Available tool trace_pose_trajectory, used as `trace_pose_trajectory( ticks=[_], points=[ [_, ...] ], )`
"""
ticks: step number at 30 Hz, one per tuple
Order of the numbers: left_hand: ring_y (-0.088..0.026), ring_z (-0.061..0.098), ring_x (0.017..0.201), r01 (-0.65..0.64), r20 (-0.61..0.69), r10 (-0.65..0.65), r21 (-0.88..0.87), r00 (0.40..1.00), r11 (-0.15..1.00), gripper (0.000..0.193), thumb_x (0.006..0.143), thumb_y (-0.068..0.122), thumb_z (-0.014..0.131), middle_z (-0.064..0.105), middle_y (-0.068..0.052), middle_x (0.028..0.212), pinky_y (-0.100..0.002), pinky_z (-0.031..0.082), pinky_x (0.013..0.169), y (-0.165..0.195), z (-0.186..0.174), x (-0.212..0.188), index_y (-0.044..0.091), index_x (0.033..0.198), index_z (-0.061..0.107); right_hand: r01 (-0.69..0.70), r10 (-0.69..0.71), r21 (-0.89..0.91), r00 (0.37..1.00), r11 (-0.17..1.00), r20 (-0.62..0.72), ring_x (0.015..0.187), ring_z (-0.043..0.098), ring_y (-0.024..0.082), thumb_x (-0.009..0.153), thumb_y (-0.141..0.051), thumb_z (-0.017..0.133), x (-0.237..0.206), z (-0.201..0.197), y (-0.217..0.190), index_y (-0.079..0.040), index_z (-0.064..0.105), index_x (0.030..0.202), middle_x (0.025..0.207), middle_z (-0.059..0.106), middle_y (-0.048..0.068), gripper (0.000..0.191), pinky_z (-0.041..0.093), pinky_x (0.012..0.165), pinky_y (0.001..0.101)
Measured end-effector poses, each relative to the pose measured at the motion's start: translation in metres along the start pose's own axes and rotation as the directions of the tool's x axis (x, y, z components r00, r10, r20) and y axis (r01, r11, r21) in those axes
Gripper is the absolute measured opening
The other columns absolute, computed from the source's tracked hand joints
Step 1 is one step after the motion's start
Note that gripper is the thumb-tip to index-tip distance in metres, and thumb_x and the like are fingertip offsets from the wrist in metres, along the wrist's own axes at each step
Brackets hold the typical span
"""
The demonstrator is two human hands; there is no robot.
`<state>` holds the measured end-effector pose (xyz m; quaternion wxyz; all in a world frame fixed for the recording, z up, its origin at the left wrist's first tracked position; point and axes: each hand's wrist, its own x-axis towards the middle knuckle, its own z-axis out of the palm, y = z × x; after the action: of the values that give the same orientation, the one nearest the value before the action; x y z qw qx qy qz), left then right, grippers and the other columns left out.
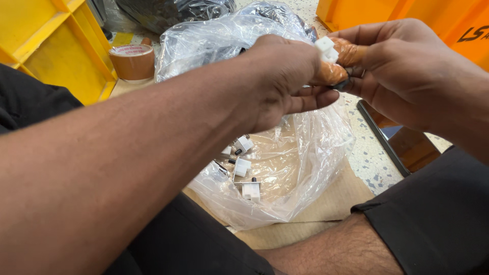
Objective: The person sits on the floor and assembles small white plastic housings, pressing black rubber grommet pieces into each housing by hand and placing the completed assemblies into a plastic bag. They repeatedly pick parts from the bag, fit them together, and set finished units aside.
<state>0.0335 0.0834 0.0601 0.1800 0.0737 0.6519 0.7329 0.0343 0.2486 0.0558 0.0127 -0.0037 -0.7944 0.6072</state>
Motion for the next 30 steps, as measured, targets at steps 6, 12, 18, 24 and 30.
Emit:
trace_pose_trajectory(
  ticks=[6, 12, 18, 24, 30],
  points=[
    [-0.017, 0.072, 0.074, -0.030, 0.003, 0.030, -0.043, 1.000, 0.999, 0.017, 0.090, 0.002, 0.062, 0.070, -0.018, 0.090, -0.022, 0.066, 0.065, -0.002, -0.001, 0.009, -0.011, 0.101, 0.065, 0.080, -0.084, 0.037, 0.990, 0.996, 0.115, 0.100, 0.063, 0.013, 0.110, -0.020, 0.045, 0.003, -0.008, -0.001, 0.002, 0.059, 0.134, 0.118, 0.064, 0.010, 0.036, 0.056, 0.085, 0.0302],
    [-0.016, 0.069, 0.076, -0.044, 0.049, 0.052, -0.151, 0.997, 0.988, 0.018, 0.088, 0.002, 0.066, 0.067, -0.015, 0.090, -0.022, 0.065, 0.071, -0.005, -0.008, 0.019, -0.011, 0.100, 0.067, -0.067, 0.060, 0.135, 0.997, 0.989, 0.056, 0.100, 0.061, 0.012, 0.115, -0.032, 0.037, 0.007, -0.013, -0.004, -0.003, 0.057, 0.129, 0.112, 0.061, 0.008, 0.037, 0.054, 0.093, 0.0311],
    [-0.018, 0.070, 0.079, -0.057, 0.048, 0.062, -0.101, 0.997, 0.993, 0.022, 0.087, 0.005, 0.065, 0.068, -0.017, 0.092, -0.023, 0.064, 0.074, -0.001, -0.007, 0.012, -0.010, 0.103, 0.065, -0.039, 0.044, -0.027, 0.981, 0.999, 0.189, 0.096, 0.061, 0.013, 0.111, -0.027, 0.044, 0.014, -0.030, 0.002, -0.003, 0.060, 0.127, 0.109, 0.063, 0.006, 0.034, 0.053, 0.089, 0.0346],
    [-0.021, 0.065, 0.097, 0.042, -0.147, -0.034, 0.049, 0.989, 0.998, 0.033, 0.094, 0.015, 0.070, 0.060, -0.017, 0.107, -0.028, 0.064, 0.086, 0.013, -0.020, 0.000, -0.006, 0.116, 0.059, 0.056, -0.058, 0.053, 0.998, 0.997, 0.033, 0.095, 0.061, 0.015, 0.111, -0.024, 0.046, 0.040, -0.064, -0.008, -0.001, 0.057, 0.130, 0.109, 0.062, 0.009, 0.032, 0.054, 0.089, 0.0359],
    [-0.016, 0.071, 0.087, 0.082, -0.434, 0.006, 0.183, 0.901, 0.980, 0.022, 0.092, 0.016, 0.062, 0.069, -0.010, 0.098, -0.025, 0.069, 0.075, 0.022, -0.059, 0.022, 0.000, 0.104, 0.072, 0.047, -0.042, 0.055, 0.995, 0.997, -0.090, 0.098, 0.062, 0.017, 0.111, -0.024, 0.047, 0.036, -0.080, -0.001, 0.000, 0.054, 0.138, 0.113, 0.063, 0.011, 0.037, 0.055, 0.091, 0.0368]
  ],
)
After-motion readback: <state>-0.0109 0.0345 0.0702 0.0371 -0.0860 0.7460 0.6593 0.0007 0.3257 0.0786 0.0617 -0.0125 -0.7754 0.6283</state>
